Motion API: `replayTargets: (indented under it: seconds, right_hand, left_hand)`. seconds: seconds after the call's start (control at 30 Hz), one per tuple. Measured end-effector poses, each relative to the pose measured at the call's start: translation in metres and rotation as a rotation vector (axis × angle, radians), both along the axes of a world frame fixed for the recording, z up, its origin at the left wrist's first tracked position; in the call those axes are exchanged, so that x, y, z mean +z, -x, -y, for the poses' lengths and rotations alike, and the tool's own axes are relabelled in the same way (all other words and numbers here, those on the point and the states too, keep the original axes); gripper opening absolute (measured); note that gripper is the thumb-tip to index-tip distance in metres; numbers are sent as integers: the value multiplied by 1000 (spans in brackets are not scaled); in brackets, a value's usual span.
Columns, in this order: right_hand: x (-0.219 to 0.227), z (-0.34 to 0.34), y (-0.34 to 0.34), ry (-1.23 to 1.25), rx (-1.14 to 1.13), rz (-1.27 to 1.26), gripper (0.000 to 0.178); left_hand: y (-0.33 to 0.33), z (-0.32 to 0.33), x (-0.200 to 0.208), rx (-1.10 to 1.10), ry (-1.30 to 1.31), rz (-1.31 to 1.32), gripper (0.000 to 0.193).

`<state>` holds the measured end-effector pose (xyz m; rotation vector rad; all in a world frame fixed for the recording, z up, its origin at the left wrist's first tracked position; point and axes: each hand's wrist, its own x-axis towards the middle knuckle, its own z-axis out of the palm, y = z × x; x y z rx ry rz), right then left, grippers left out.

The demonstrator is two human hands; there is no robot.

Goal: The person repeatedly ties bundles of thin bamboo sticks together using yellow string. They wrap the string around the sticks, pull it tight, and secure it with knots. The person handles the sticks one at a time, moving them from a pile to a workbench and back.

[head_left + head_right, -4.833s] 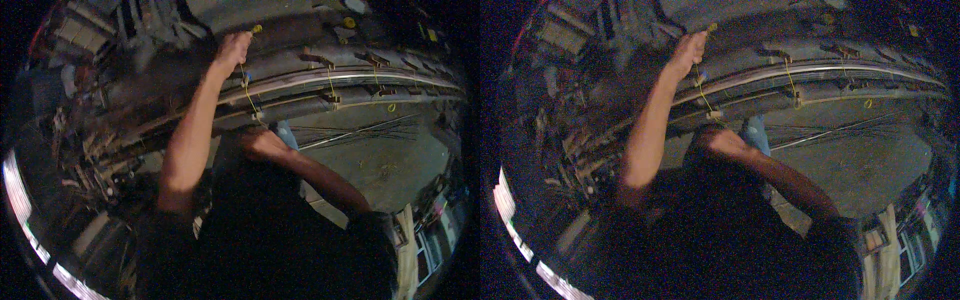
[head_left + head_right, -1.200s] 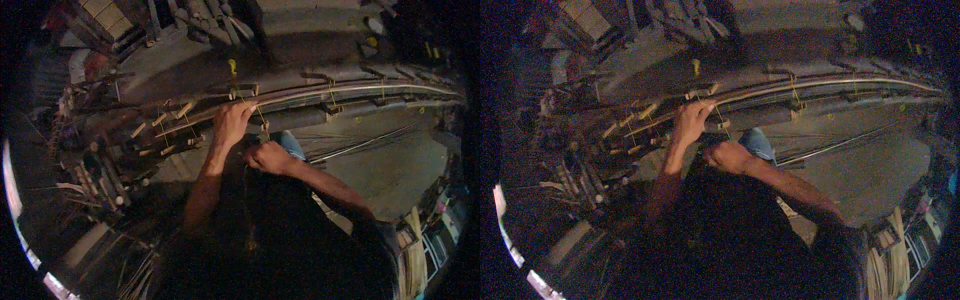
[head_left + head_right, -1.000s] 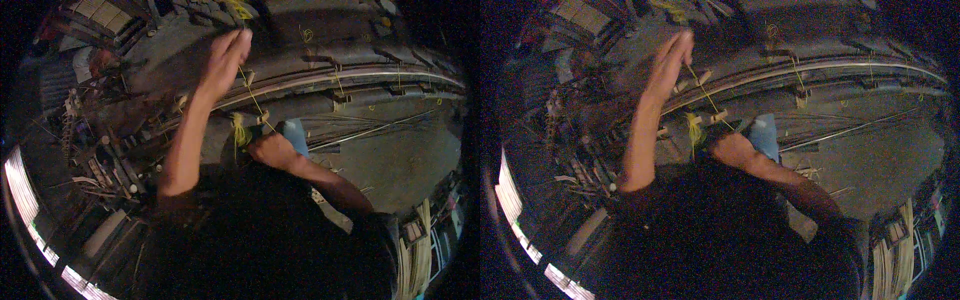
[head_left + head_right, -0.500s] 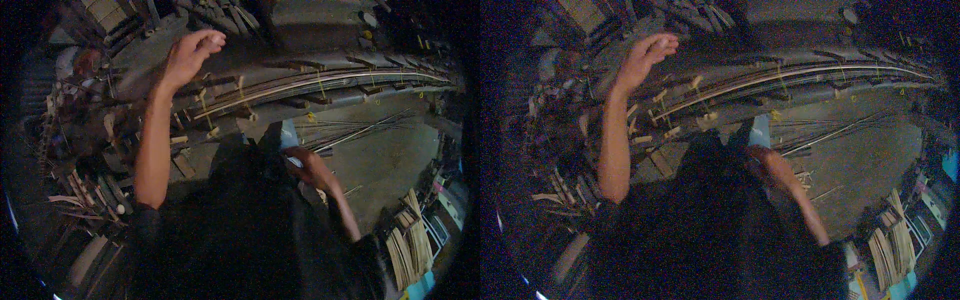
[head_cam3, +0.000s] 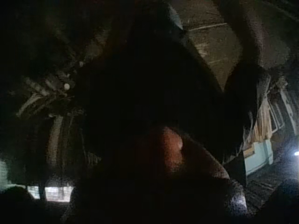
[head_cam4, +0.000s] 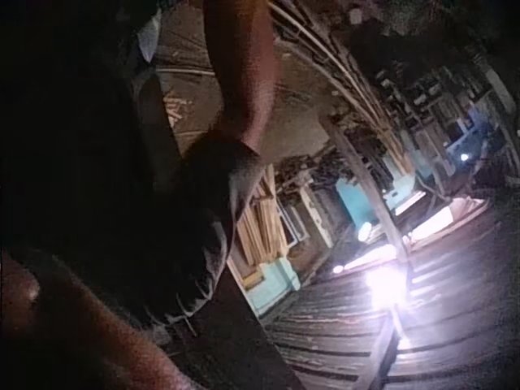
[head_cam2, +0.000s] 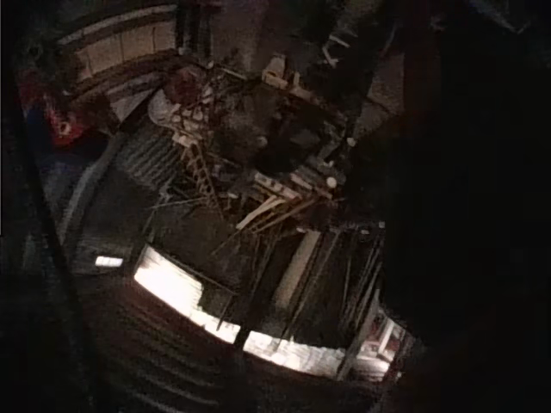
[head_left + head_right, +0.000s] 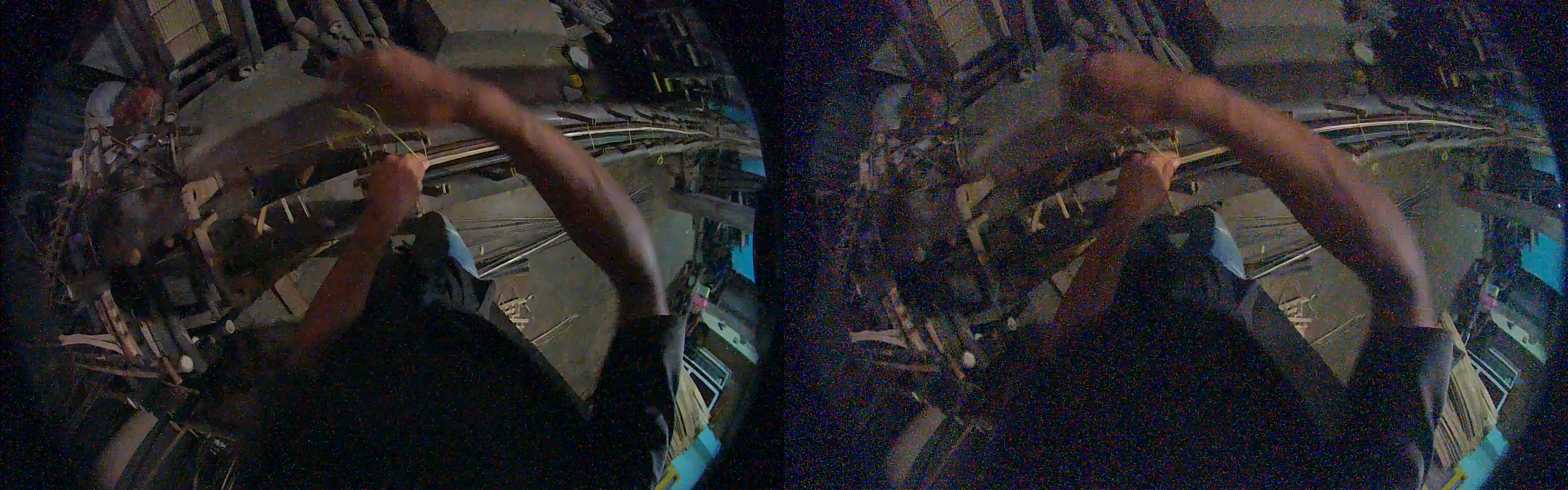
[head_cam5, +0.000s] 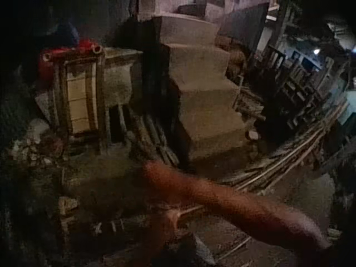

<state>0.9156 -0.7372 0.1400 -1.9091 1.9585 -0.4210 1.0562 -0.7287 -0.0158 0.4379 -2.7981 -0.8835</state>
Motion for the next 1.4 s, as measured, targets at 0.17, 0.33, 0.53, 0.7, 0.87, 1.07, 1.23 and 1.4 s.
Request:
replayTargets:
  seconds: [0.17, 0.33, 0.53, 0.7, 0.87, 1.07, 1.23, 1.4]
  right_hand:
    - [-161, -10, 71, -133, -506, 485, 38]
    - [-121, -84, 2, 140, -383, 799, 29]
    - [-199, -173, -89, -205, 80, 348, 21]
    - [-204, -191, -91, -292, 101, 133, 18]
    - [-201, -198, -83, -133, 20, 20, 19]
    - [-188, -209, -130, 233, -340, 411, 40]
    - [-197, -163, -151, 118, -376, 756, 23]
    - [41, -60, -80, 165, -170, 17, 18]
  left_hand:
    - [6, -7, -36, -39, 184, -197, 17]
    - [-5, -6, -15, 161, 66, 16, 15]
    - [27, 6, 37, -24, -688, -15, 29]
    - [109, 66, 12, 233, -617, -13, 37]
    - [172, 107, -70, -14, -685, 609, 43]
    - [179, 154, -27, -405, -4, 347, 50]
    - [16, 106, 53, 96, 83, 41, 30]
    - [-61, 71, -15, -182, 11, -204, 18]
